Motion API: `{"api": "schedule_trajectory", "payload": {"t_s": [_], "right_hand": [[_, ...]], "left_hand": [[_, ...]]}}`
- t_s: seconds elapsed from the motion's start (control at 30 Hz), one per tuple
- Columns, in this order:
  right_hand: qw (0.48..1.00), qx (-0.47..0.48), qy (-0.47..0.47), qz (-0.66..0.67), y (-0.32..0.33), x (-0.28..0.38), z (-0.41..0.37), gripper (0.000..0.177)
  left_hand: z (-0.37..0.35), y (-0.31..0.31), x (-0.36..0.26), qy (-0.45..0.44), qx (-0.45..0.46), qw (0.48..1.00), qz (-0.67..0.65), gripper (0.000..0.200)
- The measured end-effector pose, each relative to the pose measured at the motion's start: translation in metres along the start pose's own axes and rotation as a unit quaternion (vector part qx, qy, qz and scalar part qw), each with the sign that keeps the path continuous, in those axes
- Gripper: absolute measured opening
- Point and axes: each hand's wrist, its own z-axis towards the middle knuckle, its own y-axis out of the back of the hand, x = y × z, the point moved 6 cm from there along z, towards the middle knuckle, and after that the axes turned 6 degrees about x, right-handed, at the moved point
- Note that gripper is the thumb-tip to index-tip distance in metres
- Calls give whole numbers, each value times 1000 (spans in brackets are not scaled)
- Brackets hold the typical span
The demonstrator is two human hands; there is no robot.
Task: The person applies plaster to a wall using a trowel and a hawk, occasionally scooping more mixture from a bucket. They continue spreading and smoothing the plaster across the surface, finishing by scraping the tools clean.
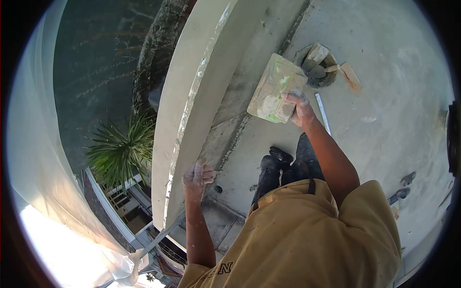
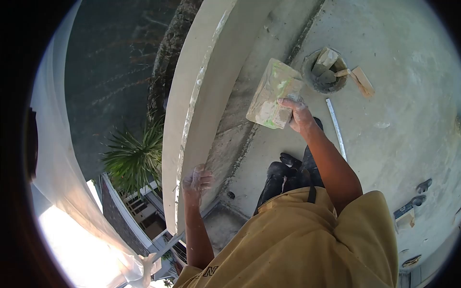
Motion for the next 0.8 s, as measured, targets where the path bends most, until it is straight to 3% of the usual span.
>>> {"api": "schedule_trajectory", "payload": {"t_s": [0.13, 0.2, 0.27, 0.33, 0.4, 0.5, 0.63, 0.7, 0.8], "right_hand": [[998, -30, 29, 56, 3, 5, -1, 51], [996, -33, 32, 75, 7, -2, -5, 49], [991, -75, 78, 84, 7, -10, -8, 45], [987, -113, 90, 75, 7, -15, 7, 43], [982, -150, 77, 80, 13, -27, 17, 41], [979, -159, 106, 64, -2, -14, 38, 39], [979, -152, 132, -27, -4, 7, 95, 37], [956, -224, 113, -154, -3, 17, 124, 40], [927, -276, 100, -234, -26, 40, 158, 42]], "left_hand": [[96, 0, -121, -198, 3, 975, 104, 42], [142, -17, -166, -285, 47, 950, 117, 42], [189, -41, -207, -381, 52, 905, 183, 40], [245, -63, -237, -416, 59, 883, 210, 39], [289, -93, -270, -495, 32, 804, 328, 39], [298, -156, -313, -485, 39, 805, 338, 40], [335, -203, -344, -574, 67, 698, 422, 46], [342, -205, -341, -604, 80, 657, 444, 50], [341, -206, -342, -583, 85, 675, 444, 52]]}}
